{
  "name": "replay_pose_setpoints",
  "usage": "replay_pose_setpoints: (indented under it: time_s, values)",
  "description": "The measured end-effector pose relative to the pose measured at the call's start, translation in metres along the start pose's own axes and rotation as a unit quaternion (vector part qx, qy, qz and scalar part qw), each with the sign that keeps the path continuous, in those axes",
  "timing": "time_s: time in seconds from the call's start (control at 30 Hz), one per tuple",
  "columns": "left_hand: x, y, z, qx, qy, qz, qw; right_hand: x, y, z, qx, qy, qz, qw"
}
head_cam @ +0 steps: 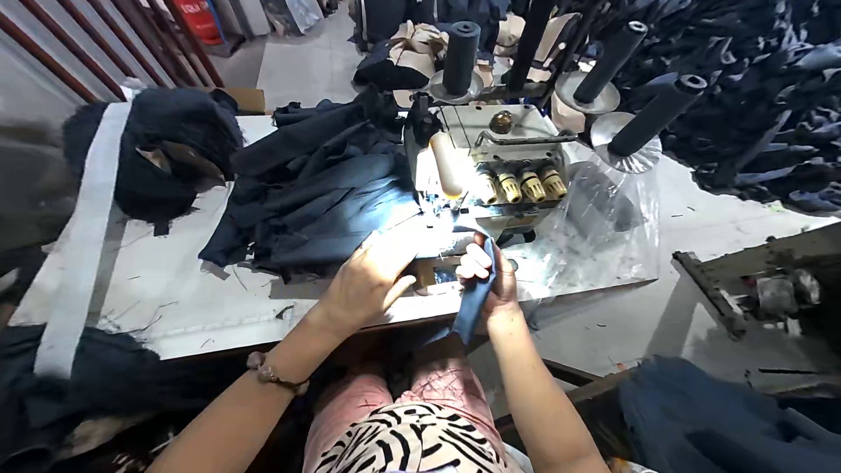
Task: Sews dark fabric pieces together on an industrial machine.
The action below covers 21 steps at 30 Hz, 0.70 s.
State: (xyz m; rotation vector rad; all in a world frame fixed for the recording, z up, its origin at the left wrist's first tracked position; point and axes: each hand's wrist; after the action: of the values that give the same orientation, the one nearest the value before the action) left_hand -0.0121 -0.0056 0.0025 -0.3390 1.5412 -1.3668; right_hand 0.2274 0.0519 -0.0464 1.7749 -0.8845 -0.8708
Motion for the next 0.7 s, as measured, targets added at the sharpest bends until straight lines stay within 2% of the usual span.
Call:
replay_pose_setpoints:
  time_s: [0.27,0.37,0.47,0.5,0.53,0.57,0.6,0.63,0.7]
  values:
    - [-0.027,-0.008,-0.011,0.047,-0.007,-0.033,0.998,-0.013,0.003,0.002,-0.017,-0.034,0.015,0.999]
    - [-0.040,-0.010,-0.022,0.069,0.024,-0.023,0.997,-0.011,0.002,0.004,-0.006,-0.027,0.020,0.999]
    - [-0.046,-0.013,-0.033,0.025,0.091,-0.023,0.995,-0.003,0.010,0.012,0.099,-0.019,0.073,0.992]
    - [-0.044,-0.014,-0.033,0.013,0.077,-0.033,0.996,0.001,0.017,0.016,0.156,-0.007,0.092,0.983]
    - [-0.041,-0.019,-0.025,0.015,0.022,-0.061,0.998,0.005,0.025,0.021,0.225,0.012,0.102,0.969]
    - [-0.039,-0.025,-0.013,0.038,-0.040,-0.085,0.995,0.010,0.033,0.025,0.293,0.032,0.093,0.951]
    - [-0.035,-0.031,0.004,0.084,-0.092,-0.075,0.989,0.014,0.041,0.029,0.339,0.054,0.052,0.938]
    - [-0.032,-0.035,0.021,0.130,-0.127,-0.033,0.983,0.017,0.047,0.032,0.355,0.078,-0.007,0.932]
    - [-0.025,-0.046,0.045,0.193,-0.140,0.024,0.971,0.024,0.054,0.033,0.311,0.109,-0.153,0.932]
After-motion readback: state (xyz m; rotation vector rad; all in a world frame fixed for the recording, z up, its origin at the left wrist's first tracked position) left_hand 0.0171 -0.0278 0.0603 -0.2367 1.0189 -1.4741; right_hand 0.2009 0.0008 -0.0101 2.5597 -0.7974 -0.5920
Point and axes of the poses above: each hand's wrist, its own x-axis away from the middle knuckle, its own y-axis out of the palm, z = x × y, and after that the axes turned 1 degree about -y, right-handed
